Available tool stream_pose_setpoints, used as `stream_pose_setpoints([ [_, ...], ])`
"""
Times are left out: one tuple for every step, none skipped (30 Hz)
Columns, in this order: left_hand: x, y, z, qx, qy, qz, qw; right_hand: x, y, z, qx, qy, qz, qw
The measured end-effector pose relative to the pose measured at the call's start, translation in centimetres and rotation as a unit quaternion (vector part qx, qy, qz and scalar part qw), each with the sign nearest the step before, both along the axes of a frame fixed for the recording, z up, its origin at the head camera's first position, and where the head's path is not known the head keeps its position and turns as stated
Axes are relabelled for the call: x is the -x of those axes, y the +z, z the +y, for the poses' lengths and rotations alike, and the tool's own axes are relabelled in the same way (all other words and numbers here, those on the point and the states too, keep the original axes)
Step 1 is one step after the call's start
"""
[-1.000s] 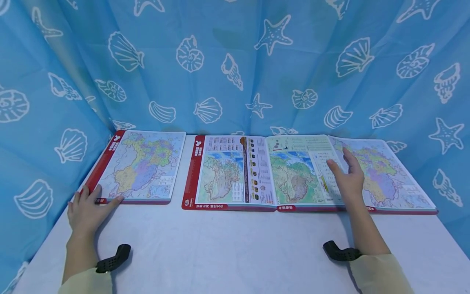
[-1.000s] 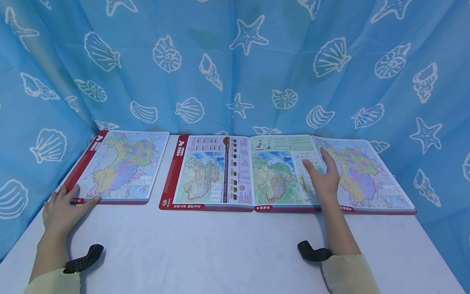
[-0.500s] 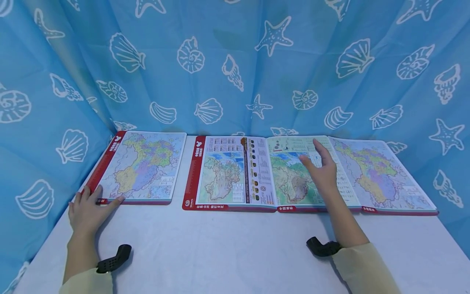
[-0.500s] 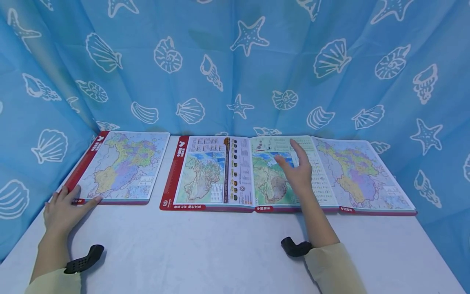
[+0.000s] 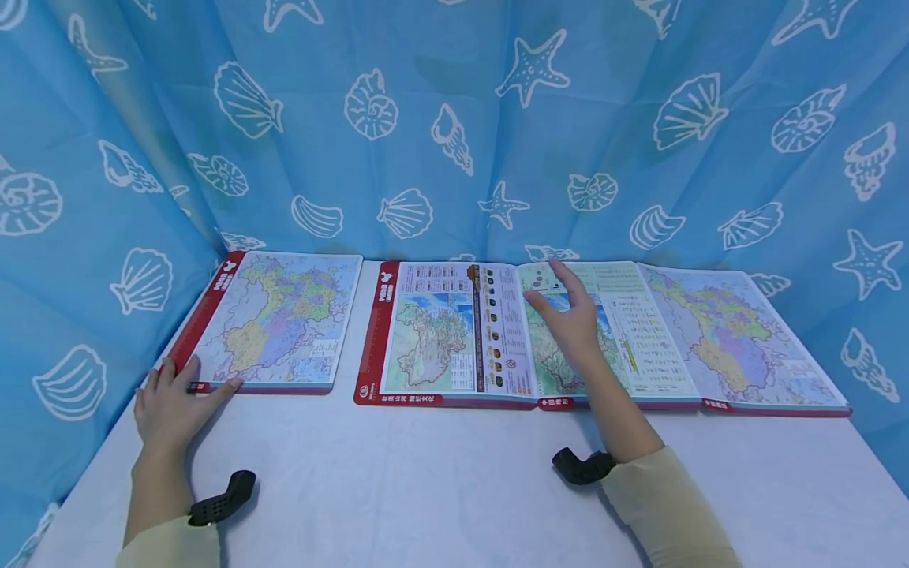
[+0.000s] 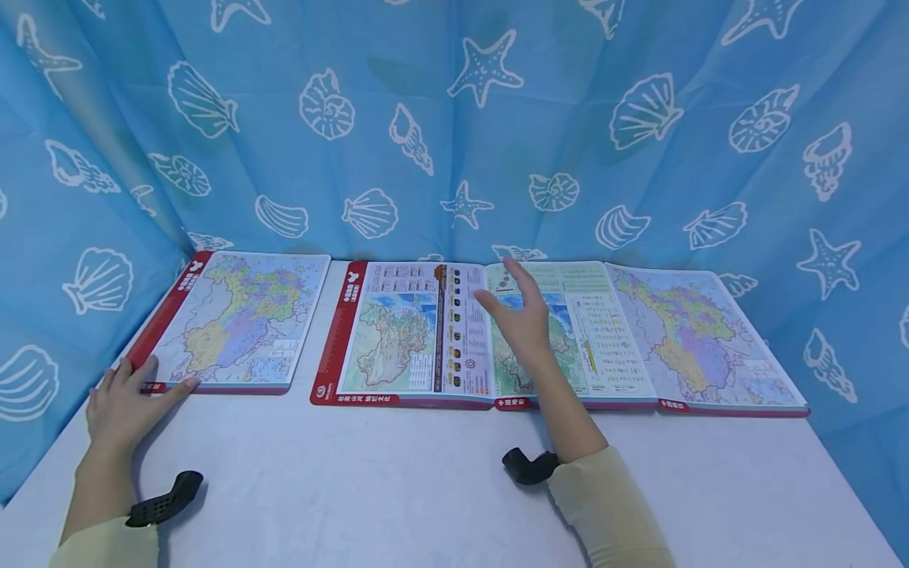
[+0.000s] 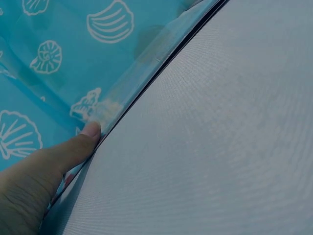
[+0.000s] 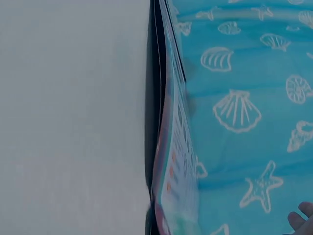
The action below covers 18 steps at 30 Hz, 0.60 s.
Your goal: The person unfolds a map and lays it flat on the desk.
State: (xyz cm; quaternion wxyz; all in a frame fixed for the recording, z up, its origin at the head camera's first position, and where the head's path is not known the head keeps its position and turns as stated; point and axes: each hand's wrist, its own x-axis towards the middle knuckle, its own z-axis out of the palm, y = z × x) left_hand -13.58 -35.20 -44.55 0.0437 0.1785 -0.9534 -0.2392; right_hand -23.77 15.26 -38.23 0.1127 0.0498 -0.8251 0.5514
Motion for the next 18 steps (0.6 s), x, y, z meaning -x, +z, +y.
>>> stream_pose_setpoints([
  [0.0,0.0,0.0,0.0,0.0,-0.001,1.0,0.0,0.0,-0.5,-0.001,0.006,0.001,1.0],
  [0.0,0.0,-0.1,0.0,0.001,-0.002,1.0,0.0,0.1,-1.1,-0.003,0.012,0.002,1.0],
  [0.0,0.0,-0.1,0.0,0.001,-0.003,1.0,-0.1,0.2,-1.6,-0.006,0.016,0.003,1.0],
  [0.1,0.0,-0.1,0.0,0.001,-0.004,1.0,-0.1,0.2,-2.1,-0.008,0.02,0.003,1.0],
  [0.1,0.0,-0.1,0.0,0.001,-0.005,1.0,0.0,0.1,-2.6,-0.014,0.024,0.004,1.0],
  [0.2,0.0,-0.1,0.0,0.002,-0.006,1.0,0.0,0.1,-3.1,-0.017,0.031,0.006,0.999],
  [0.2,-0.1,-0.1,0.0,0.003,-0.008,1.0,0.0,0.0,-3.6,-0.02,0.037,0.009,0.999],
  [0.2,-0.1,-0.1,-0.001,0.005,-0.01,0.9999,0.0,0.0,-4.1,-0.025,0.041,0.011,0.999],
  [0.2,-0.1,-0.1,0.0,0.006,-0.012,0.9999,0.1,-0.2,-4.5,-0.027,0.047,0.013,0.998],
  [0.3,-0.1,-0.1,0.0,0.008,-0.014,0.9999,0.1,-0.3,-5.0,-0.028,0.054,0.017,0.998],
  [0.2,-0.1,-0.1,0.0,0.01,-0.017,0.9998,0.1,-0.3,-5.5,-0.029,0.059,0.018,0.998],
  [0.2,-0.1,-0.1,0.0,0.012,-0.019,0.9997,0.1,-0.4,-5.9,-0.028,0.066,0.019,0.997],
  [0.2,-0.1,-0.1,-0.001,0.013,-0.021,0.9997,0.1,-0.5,-6.4,-0.029,0.072,0.022,0.997],
  [0.2,0.0,-0.2,-0.001,0.014,-0.022,0.9997,0.1,-0.6,-6.8,-0.027,0.079,0.025,0.996],
  [0.2,0.0,-0.2,0.0,0.014,-0.023,0.9996,0.1,-0.7,-7.3,-0.028,0.085,0.026,0.996],
  [0.2,0.0,-0.2,0.001,0.014,-0.023,0.9996,0.1,-0.8,-7.7,-0.031,0.09,0.026,0.995],
  [0.2,0.0,-0.2,0.001,0.015,-0.022,0.9996,0.1,-0.9,-8.2,-0.036,0.094,0.028,0.995],
  [0.2,0.0,-0.3,0.002,0.015,-0.021,0.9997,0.2,-1.0,-8.7,-0.038,0.099,0.03,0.994],
])
